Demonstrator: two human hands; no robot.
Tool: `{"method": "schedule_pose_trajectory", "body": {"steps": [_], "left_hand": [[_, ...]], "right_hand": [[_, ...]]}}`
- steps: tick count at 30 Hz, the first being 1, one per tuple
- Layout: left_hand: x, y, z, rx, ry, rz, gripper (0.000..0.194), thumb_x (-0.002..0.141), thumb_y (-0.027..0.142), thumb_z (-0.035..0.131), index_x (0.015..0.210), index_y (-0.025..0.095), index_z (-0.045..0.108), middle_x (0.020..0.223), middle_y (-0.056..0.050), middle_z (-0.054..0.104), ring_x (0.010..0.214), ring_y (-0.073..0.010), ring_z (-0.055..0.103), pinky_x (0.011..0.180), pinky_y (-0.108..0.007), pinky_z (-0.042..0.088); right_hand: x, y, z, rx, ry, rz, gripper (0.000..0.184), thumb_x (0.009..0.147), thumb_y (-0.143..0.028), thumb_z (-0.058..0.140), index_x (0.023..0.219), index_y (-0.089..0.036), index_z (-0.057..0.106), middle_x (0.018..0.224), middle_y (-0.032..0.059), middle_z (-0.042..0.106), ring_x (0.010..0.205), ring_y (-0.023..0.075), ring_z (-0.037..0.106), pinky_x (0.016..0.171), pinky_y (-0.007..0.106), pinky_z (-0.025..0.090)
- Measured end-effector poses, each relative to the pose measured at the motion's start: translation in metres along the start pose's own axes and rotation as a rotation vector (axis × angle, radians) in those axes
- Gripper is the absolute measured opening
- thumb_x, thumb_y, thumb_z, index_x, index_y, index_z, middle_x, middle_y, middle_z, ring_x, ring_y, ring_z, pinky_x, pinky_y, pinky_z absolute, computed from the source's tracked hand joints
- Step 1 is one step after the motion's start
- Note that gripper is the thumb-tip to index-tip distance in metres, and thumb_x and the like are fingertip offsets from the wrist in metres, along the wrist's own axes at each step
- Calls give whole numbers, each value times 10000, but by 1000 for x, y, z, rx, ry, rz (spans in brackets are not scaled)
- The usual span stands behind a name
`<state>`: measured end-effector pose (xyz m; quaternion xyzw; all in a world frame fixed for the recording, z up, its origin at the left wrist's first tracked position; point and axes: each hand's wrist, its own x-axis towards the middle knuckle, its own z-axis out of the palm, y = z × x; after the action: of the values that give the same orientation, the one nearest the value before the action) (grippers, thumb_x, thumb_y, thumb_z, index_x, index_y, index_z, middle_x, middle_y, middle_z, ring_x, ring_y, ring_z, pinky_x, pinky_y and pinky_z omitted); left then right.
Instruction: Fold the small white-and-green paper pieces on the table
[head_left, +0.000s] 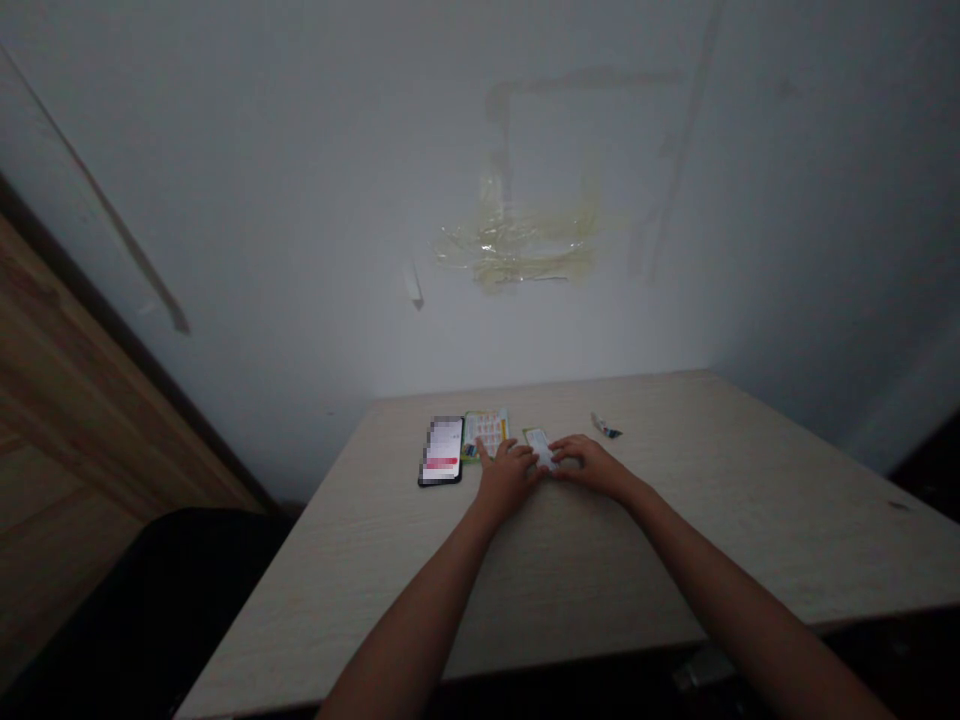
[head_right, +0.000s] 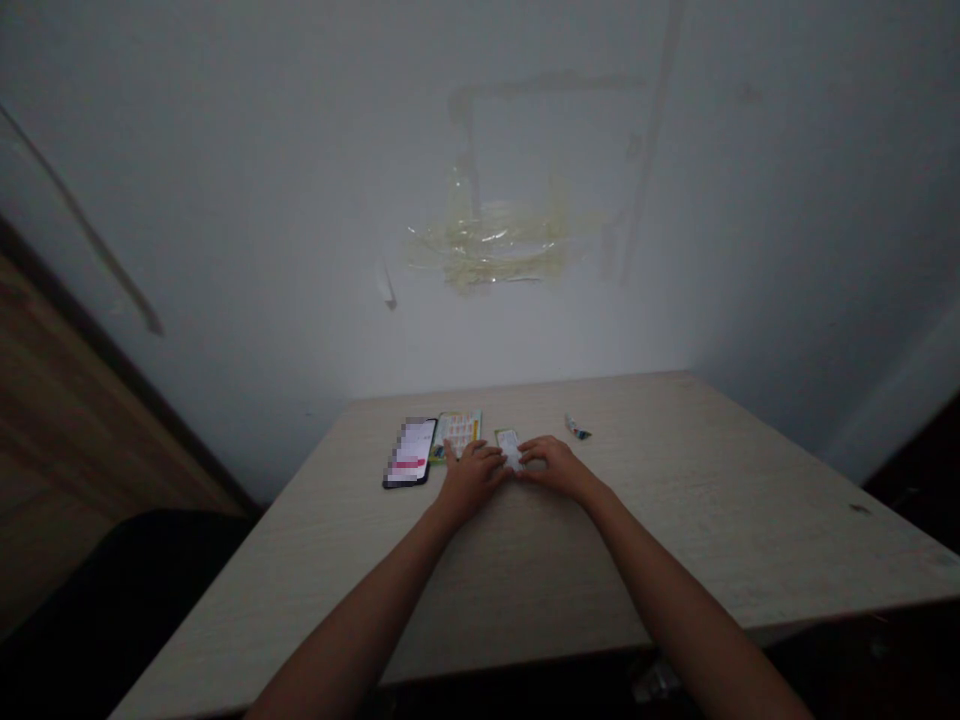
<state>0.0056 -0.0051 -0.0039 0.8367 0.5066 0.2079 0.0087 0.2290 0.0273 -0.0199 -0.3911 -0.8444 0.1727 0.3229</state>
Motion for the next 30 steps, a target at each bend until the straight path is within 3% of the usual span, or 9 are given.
{"method": "schedule_pose_trajectory", "body": {"steps": [16, 24, 30], "left_hand": [[-1, 0, 2, 33, 15, 10, 352, 906, 556, 512, 1149, 339, 644, 1262, -7, 650, 1292, -286, 436, 1057, -791, -42], [-2, 2, 4, 63, 47, -39, 533, 843, 560, 596, 1320, 338, 511, 1361, -43, 572, 1310, -319, 412, 1054, -809, 38], [0, 4, 2, 88, 20, -86, 617, 831, 564, 601, 1378, 323, 445, 1404, -64, 528, 1330, -336, 381, 1042, -820, 70]], "right_hand": [[0, 0, 2, -12, 26, 8, 221, 818, -414, 683, 939, -236, 736, 1154, 86, 689, 1114, 257, 604, 1005, 457, 446], [-2, -6, -2, 3, 38, 34, 322, 842, -291, 603, 1145, -215, 680, 1154, 98, 688, 1113, 260, 602, 1013, 464, 447], [-3, -15, -9, 82, 28, -4, 564, 807, -148, 524, 1364, -240, 530, 1346, 81, 582, 1247, 237, 516, 1102, 473, 369]]}}
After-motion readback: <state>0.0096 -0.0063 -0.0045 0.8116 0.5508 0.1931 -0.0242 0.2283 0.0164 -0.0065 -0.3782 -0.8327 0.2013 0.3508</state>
